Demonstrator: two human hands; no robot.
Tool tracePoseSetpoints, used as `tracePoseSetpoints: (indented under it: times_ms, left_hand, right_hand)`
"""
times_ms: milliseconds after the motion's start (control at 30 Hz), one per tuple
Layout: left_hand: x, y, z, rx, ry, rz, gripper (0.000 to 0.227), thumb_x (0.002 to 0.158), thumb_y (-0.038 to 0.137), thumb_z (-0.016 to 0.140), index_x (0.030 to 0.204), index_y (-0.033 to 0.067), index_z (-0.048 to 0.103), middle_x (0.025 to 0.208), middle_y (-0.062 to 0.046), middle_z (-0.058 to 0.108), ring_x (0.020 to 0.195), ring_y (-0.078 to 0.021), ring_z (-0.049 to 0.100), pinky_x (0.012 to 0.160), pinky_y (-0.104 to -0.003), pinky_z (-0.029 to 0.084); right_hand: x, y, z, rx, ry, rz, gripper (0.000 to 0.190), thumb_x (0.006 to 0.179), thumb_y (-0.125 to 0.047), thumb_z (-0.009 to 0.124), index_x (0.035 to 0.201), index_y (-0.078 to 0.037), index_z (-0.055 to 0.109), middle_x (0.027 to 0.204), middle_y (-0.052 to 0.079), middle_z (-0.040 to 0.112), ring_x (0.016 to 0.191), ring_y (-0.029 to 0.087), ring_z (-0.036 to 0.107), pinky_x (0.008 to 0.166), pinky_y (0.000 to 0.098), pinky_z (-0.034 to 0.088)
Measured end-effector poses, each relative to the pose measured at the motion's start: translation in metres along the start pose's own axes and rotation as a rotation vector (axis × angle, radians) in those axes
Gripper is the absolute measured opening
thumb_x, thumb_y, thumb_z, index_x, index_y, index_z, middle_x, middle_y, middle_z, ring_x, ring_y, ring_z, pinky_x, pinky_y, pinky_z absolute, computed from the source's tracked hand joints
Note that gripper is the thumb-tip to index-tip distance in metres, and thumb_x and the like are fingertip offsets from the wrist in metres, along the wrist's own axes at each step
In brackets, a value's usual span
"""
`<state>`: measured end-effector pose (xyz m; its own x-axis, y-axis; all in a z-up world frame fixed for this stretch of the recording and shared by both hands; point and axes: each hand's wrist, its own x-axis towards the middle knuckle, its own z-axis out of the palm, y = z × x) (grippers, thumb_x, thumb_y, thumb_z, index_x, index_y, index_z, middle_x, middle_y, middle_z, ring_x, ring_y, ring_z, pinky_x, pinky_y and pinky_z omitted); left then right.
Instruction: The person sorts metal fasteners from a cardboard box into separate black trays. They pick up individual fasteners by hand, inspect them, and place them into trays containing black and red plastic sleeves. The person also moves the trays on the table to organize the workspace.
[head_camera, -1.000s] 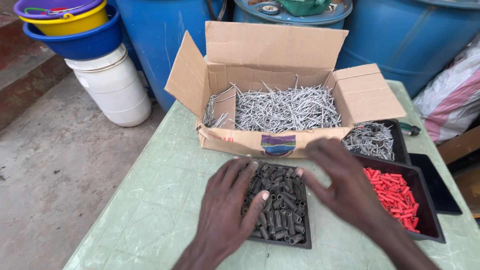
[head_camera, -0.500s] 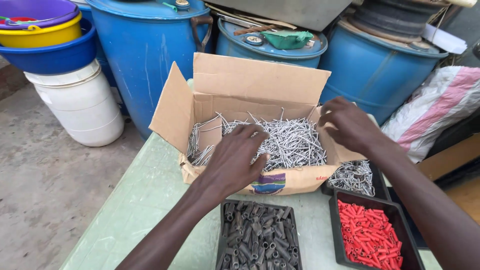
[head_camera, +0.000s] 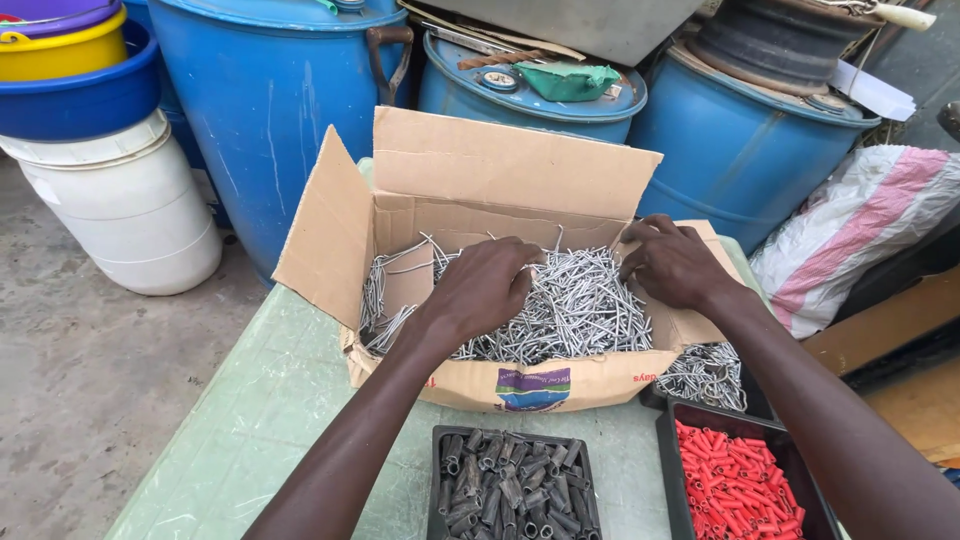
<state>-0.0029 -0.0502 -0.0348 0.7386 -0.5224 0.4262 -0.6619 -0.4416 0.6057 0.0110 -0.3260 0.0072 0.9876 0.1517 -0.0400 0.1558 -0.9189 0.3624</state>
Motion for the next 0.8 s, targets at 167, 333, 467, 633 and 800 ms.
tracePoseSetpoints:
  times_ms: [167, 333, 467, 633, 800]
  left_hand:
    - [-0.004, 0.006, -0.024, -0.023, 0.033, -0.03, 0.036, 0.092, 0.01, 0.049, 0.123, 0.0026, 0.066, 0.105, -0.02, 0.069, 0.105, -0.0455, 0.065, 0.087, -0.058, 0.052]
    - [0.001, -0.009, -0.017, 0.007, 0.033, -0.062, 0.035, 0.093, 0.011, 0.048, 0.122, 0.0049, 0.067, 0.102, -0.017, 0.071, 0.102, -0.0425, 0.067, 0.085, -0.057, 0.053]
    - [0.004, -0.012, -0.01, 0.018, 0.015, -0.094, 0.037, 0.093, 0.012, 0.049, 0.125, 0.0059, 0.067, 0.105, -0.018, 0.072, 0.104, -0.0418, 0.067, 0.087, -0.057, 0.053]
    - [0.002, -0.012, -0.011, -0.016, 0.014, -0.082, 0.036, 0.091, 0.011, 0.051, 0.123, 0.0047, 0.067, 0.105, -0.02, 0.072, 0.104, -0.0443, 0.067, 0.087, -0.058, 0.052]
    - [0.001, -0.007, -0.007, -0.046, -0.018, -0.077, 0.037, 0.092, 0.01, 0.05, 0.125, 0.0042, 0.067, 0.108, -0.021, 0.072, 0.106, -0.0461, 0.067, 0.089, -0.059, 0.052]
  right_hand:
    - [0.01, 0.013, 0.014, 0.069, 0.058, 0.006, 0.028, 0.087, -0.016, 0.061, 0.1, -0.028, 0.082, 0.142, 0.001, 0.053, 0.147, 0.027, 0.033, 0.116, 0.0519, 0.036]
    - [0.007, 0.0, 0.015, -0.041, 0.067, 0.028, 0.024, 0.079, -0.022, 0.067, 0.095, -0.031, 0.082, 0.147, -0.003, 0.047, 0.147, 0.026, 0.03, 0.115, 0.0507, 0.038]
    - [0.017, 0.0, 0.024, -0.131, 0.102, 0.069, 0.024, 0.081, -0.018, 0.065, 0.086, -0.035, 0.082, 0.138, -0.006, 0.049, 0.142, 0.023, 0.034, 0.112, 0.0444, 0.041]
    - [0.018, 0.004, 0.027, -0.122, 0.14, 0.101, 0.019, 0.081, -0.022, 0.067, 0.087, -0.032, 0.082, 0.13, -0.007, 0.049, 0.139, 0.021, 0.036, 0.109, 0.0421, 0.044]
    - [0.003, -0.01, 0.013, -0.101, 0.045, 0.151, 0.028, 0.083, -0.02, 0.066, 0.095, -0.039, 0.082, 0.149, -0.006, 0.04, 0.148, 0.026, 0.025, 0.115, 0.0465, 0.034]
